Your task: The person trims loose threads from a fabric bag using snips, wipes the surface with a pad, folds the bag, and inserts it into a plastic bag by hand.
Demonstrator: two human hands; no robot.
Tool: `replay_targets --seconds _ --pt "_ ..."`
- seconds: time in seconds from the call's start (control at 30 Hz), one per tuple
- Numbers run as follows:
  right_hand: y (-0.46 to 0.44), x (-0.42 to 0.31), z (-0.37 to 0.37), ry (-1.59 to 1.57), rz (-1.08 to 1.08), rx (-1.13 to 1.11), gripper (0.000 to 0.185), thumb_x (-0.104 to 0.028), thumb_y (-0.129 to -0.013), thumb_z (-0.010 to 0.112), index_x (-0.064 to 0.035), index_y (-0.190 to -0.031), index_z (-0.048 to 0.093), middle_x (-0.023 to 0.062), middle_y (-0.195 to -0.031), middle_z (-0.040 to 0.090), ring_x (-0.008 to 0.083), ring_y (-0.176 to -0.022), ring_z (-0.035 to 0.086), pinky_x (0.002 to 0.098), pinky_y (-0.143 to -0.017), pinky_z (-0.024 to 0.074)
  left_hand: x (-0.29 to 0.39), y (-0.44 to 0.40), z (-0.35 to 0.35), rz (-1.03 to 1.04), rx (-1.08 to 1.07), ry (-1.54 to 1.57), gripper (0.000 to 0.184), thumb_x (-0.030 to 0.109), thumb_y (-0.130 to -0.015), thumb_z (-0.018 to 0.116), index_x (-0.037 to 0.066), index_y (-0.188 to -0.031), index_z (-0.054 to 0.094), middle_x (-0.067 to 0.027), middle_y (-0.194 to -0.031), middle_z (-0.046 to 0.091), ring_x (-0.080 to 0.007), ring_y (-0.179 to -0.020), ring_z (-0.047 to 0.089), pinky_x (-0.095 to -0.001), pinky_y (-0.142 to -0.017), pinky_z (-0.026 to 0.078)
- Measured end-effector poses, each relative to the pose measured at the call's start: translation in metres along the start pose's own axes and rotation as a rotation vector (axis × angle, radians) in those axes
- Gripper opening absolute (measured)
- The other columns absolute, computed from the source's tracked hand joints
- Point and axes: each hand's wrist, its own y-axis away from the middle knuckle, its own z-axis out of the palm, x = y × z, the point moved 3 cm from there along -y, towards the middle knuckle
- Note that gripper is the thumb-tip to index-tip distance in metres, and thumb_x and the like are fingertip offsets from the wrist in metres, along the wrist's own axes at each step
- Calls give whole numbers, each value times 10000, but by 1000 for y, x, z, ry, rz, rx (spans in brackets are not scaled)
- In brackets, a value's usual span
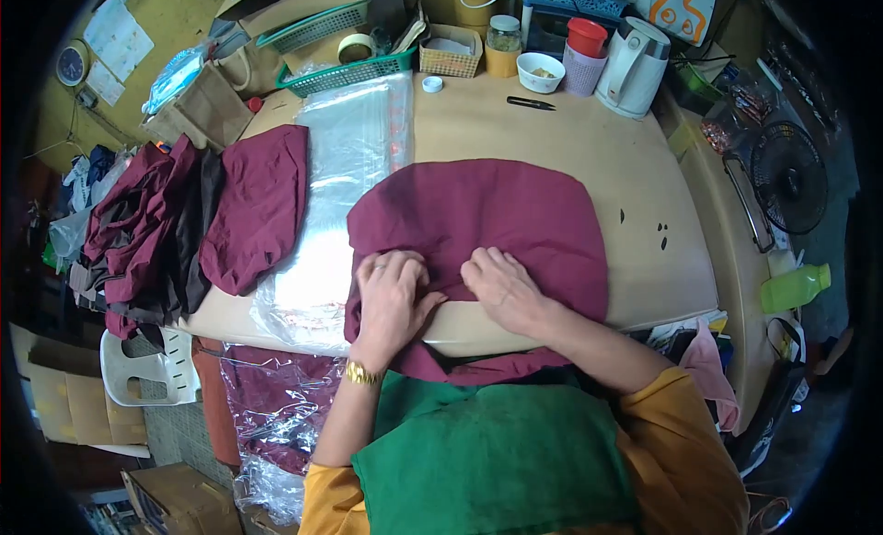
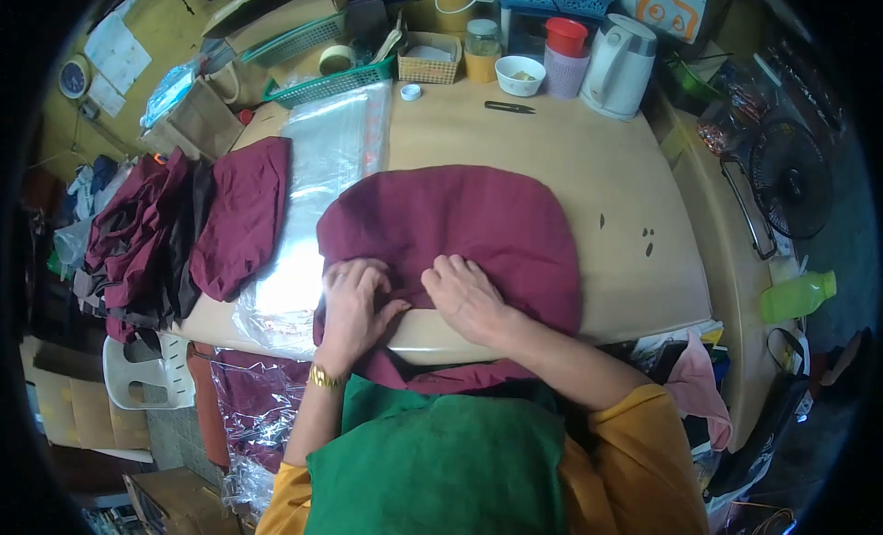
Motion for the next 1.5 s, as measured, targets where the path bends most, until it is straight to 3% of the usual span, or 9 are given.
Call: replay_targets --seconds 0.03,0.13,0.3,0.4,0.43,0.57,0.77,0.93,1.5 --pt "-1 7 -3 -54 -32 17 39 -28 -798 527 -28 -836 522 127 -938 494 306 -895 517 407 -779 454 0 10 -4 -61 8 -67 175 133 -765 704 95 -872 571 -94 -1274 558 -319 -1256 477 -529 -1064 288" --pt "-17 20 -21 -111 -108 16 97 -36 -791 523 -27 -887 507 144 -928 483 307 -883 514 413 -783 470 -10 33 -2 -169 147 -318 126 69 -779 658 77 -872 573 -117 -1329 530 -324 -1282 456 -537 -1083 273" --pt "-55 49 -34 44 -229 126 83 -39 -790 529 -33 -867 498 134 -922 486 297 -877 514 409 -782 468 -21 54 -8 -436 -20 197 151 -143 -707 511 -4 -653 535 -232 -1129 650 -332 -972 676 -368 -742 543" --pt "-73 71 -5 120 -277 149 96 -50 -788 538 -41 -878 506 123 -922 491 286 -880 515 391 -786 464 4 51 -5 -500 -99 628 372 -199 -787 498 18 -1040 662 -198 -1156 639 -217 -1079 634 -325 -909 496" --pt "-77 70 2 174 -266 156 47 -62 -792 541 -62 -836 524 112 -927 497 280 -884 514 386 -788 456 7 53 5 -327 1 744 551 -144 -872 490 49 -1388 478 -150 -1304 563 -187 -1234 523 -305 -1045 399" --pt "-89 58 -14 267 -225 283 27 -66 -783 561 -77 -808 562 92 -915 513 272 -900 516 395 -781 450 -2 65 52 -582 102 1427 629 -39 -962 442 31 -1531 185 -109 -1518 334 -183 -1389 334 -311 -1149 256" --pt "-33 -13 -19 -602 130 61 88 -144 -858 617 -58 -864 632 121 -906 581 328 -849 617 436 -744 489 4 72 63 -795 151 1541 599 -21 -961 419 35 -1525 224 -108 -1529 317 -152 -1363 358 -303 -1130 287" --pt "-34 -25 27 -591 -19 236 25 -25 -840 622 -8 -834 605 145 -868 560 339 -775 611 410 -676 497 16 69 62 -878 189 1627 594 -50 -940 424 -9 -1504 241 -106 -1399 474 -158 -1238 496 -301 -1060 391" --pt "-13 -45 17 -654 14 182 60 -3 -864 556 15 -807 569 165 -811 550 360 -737 598 436 -644 486 12 72 67 -862 178 1608 591 -85 -881 404 -63 -1458 278 -129 -1424 446 -190 -1317 441 -305 -1112 334"
